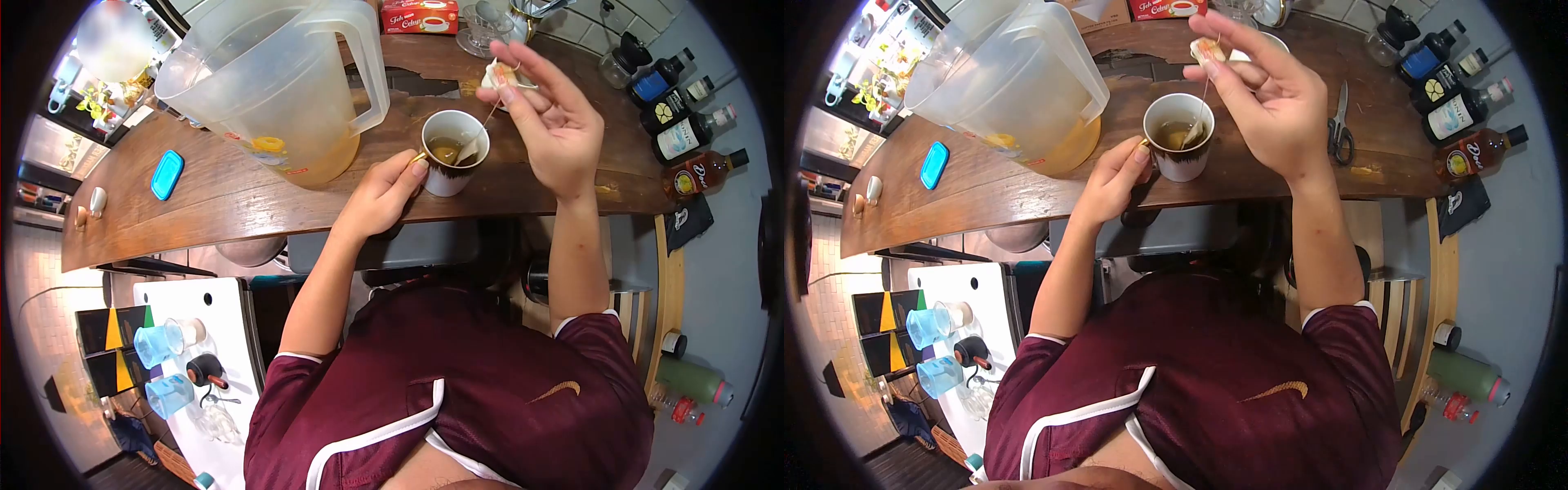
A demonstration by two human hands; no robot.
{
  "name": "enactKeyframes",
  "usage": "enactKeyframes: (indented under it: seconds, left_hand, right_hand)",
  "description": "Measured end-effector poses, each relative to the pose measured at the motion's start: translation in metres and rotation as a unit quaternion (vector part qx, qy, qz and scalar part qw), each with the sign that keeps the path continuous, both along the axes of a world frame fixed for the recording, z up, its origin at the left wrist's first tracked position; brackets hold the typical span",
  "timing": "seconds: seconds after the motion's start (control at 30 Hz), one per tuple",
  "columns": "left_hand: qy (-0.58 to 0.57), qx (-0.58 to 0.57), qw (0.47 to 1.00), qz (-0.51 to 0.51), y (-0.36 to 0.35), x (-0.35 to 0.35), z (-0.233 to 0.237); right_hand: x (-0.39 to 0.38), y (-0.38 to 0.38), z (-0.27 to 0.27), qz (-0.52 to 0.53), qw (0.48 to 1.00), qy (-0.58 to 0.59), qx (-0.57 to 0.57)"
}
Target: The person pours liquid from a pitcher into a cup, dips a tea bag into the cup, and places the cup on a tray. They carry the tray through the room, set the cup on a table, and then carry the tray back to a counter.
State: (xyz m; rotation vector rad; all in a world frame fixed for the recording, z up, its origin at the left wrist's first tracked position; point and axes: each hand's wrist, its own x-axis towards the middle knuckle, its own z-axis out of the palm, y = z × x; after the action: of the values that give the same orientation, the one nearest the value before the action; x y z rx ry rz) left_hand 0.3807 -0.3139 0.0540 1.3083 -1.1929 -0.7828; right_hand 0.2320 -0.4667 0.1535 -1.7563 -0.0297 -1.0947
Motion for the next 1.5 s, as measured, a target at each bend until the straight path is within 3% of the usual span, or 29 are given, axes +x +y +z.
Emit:
enactKeyframes:
  seconds: [0.2, 0.3, 0.5, 0.53, 0.63, 0.77, 0.97, 1.07, 1.17, 1.3, 1.37, 1.43, 1.5]
  left_hand:
    - [-0.012, -0.008, 1.000, -0.001, -0.002, 0.001, -0.001]
    - [-0.016, -0.003, 1.000, 0.003, -0.001, 0.002, -0.001]
    - [-0.036, -0.006, 0.999, -0.007, 0.001, -0.001, 0.005]
    - [-0.042, -0.007, 0.999, -0.001, 0.000, -0.001, 0.004]
    - [-0.040, 0.003, 0.999, 0.013, 0.000, -0.001, 0.004]
    - [-0.026, 0.014, 1.000, 0.010, 0.001, -0.002, 0.007]
    - [-0.033, 0.005, 0.999, 0.003, 0.001, -0.001, 0.006]
    - [-0.031, -0.010, 0.999, -0.006, 0.000, -0.001, 0.005]
    - [-0.027, -0.012, 1.000, -0.003, 0.000, -0.001, 0.003]
    - [-0.031, -0.007, 0.999, 0.000, -0.001, 0.001, 0.000]
    - [-0.032, -0.004, 0.999, 0.009, -0.002, 0.001, 0.000]
    - [-0.030, -0.001, 0.999, 0.013, -0.002, 0.000, -0.001]
    - [-0.029, -0.006, 0.999, 0.016, -0.003, 0.000, -0.001]
  right_hand:
    - [0.002, 0.010, -0.007, -0.013, 0.998, -0.041, 0.039]
    - [0.003, 0.016, -0.013, -0.011, 0.997, 0.002, 0.079]
    - [0.002, 0.023, 0.027, -0.073, 0.997, -0.024, 0.013]
    - [0.003, 0.017, 0.021, -0.029, 0.998, -0.047, -0.005]
    - [0.009, 0.027, 0.001, -0.034, 0.998, 0.009, 0.046]
    - [0.013, 0.028, -0.017, -0.056, 0.997, 0.045, 0.025]
    - [0.010, 0.034, 0.015, -0.101, 0.995, -0.001, 0.021]
    - [0.013, 0.028, -0.014, -0.046, 0.997, 0.015, 0.057]
    - [0.010, 0.025, -0.021, -0.050, 0.995, 0.086, 0.018]
    - [0.010, 0.029, 0.016, -0.013, 0.999, 0.029, 0.007]
    - [0.009, 0.037, 0.029, -0.064, 0.998, 0.027, -0.001]
    - [0.008, 0.029, 0.016, -0.024, 1.000, 0.007, -0.007]
    - [0.010, 0.028, -0.002, -0.087, 0.994, 0.050, -0.036]
